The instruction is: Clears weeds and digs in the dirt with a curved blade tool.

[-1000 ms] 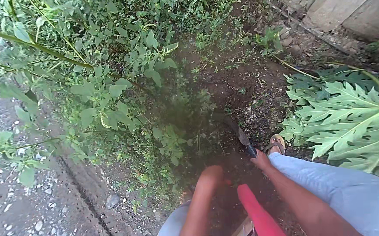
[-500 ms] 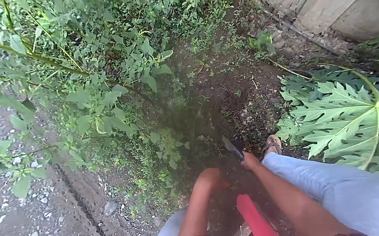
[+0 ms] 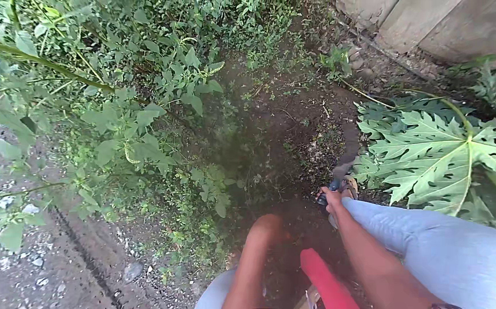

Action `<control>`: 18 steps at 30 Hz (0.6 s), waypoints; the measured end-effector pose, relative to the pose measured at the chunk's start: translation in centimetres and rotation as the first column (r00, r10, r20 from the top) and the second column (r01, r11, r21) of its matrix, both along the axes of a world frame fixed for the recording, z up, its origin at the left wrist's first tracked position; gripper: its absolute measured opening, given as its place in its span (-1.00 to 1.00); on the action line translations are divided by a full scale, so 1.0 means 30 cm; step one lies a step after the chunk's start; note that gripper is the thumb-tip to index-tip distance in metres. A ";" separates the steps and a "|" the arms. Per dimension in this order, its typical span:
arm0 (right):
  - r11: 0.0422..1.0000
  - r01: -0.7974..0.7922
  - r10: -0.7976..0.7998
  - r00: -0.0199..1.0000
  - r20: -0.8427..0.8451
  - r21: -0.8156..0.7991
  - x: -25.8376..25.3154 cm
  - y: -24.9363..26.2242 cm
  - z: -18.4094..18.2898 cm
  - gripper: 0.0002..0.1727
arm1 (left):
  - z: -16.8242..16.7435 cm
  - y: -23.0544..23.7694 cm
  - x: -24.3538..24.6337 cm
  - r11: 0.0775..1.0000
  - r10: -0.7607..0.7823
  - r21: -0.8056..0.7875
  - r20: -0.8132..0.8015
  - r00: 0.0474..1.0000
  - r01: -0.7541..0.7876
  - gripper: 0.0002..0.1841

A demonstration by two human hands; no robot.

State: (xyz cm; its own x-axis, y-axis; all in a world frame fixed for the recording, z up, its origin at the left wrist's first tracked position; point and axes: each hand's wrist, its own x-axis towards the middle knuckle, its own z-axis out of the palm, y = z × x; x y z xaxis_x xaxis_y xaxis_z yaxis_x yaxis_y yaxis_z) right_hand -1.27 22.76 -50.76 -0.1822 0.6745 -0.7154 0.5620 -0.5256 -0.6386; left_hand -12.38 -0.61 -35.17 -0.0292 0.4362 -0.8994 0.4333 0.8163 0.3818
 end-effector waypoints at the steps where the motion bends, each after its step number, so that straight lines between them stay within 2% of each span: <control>1: 0.984 -0.171 0.175 0.980 0.097 -0.042 0.025 0.002 -0.022 -0.52 | -0.014 -0.001 0.006 1.000 0.007 0.014 -0.012 1.000 -0.006 -0.42; 3: 0.879 -0.460 0.477 0.847 0.235 -0.128 0.061 0.005 -0.045 -0.37 | -0.026 0.001 0.006 1.000 0.014 0.017 -0.011 1.000 -0.014 -0.42; 5: 0.830 -0.545 0.554 0.783 0.285 -0.116 0.071 0.039 -0.044 -0.34 | -0.031 0.001 0.002 1.000 0.015 0.018 -0.005 1.000 -0.015 -0.42; 7: 0.828 -0.556 0.548 0.779 0.305 -0.069 0.086 0.088 -0.030 -0.32 | -0.034 -0.003 0.004 1.000 0.009 0.016 -0.005 1.000 -0.009 -0.42; 9: 0.867 -0.498 0.478 0.831 0.284 -0.001 0.069 0.114 -0.011 -0.36 | -0.034 -0.005 -0.001 1.000 0.011 0.023 -0.012 1.000 -0.011 -0.42; 10: 0.908 -0.417 0.398 0.886 0.237 0.033 0.047 0.103 0.000 -0.41 | -0.034 -0.005 -0.001 1.000 0.012 0.029 -0.012 1.000 -0.012 -0.42; 12: 0.987 -0.146 0.143 0.989 0.046 0.064 -0.033 0.046 0.022 -0.55 | -0.036 -0.006 -0.003 0.999 0.014 0.035 -0.007 1.000 -0.013 -0.43; 14: 0.995 0.104 -0.104 0.987 -0.126 -0.002 -0.121 -0.016 0.022 -0.64 | -0.036 -0.006 -0.005 0.999 0.006 0.032 -0.001 1.000 -0.006 -0.43; 15: 0.990 0.140 -0.143 0.980 -0.138 -0.037 -0.143 -0.037 0.009 -0.62 | -0.036 -0.007 -0.004 1.000 0.007 0.030 0.002 1.000 -0.007 -0.43; 16: 0.994 0.098 -0.103 0.990 -0.094 -0.053 -0.147 -0.050 -0.014 -0.57 | -0.036 -0.009 -0.004 1.000 0.007 0.027 0.001 1.000 -0.007 -0.42; 18: 0.980 -0.178 0.187 0.976 0.107 -0.092 -0.104 -0.046 -0.055 -0.51 | -0.036 -0.015 -0.006 1.000 0.017 0.026 -0.004 1.000 -0.017 -0.41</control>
State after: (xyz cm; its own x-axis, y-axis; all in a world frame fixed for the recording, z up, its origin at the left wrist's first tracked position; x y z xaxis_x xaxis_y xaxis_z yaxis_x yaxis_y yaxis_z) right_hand -4.39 21.38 -52.42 -0.2102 0.5758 -0.7901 0.7206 -0.4550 -0.5233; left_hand -12.56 -1.07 -36.24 -0.0402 0.4586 -0.8877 0.4211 0.8135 0.4012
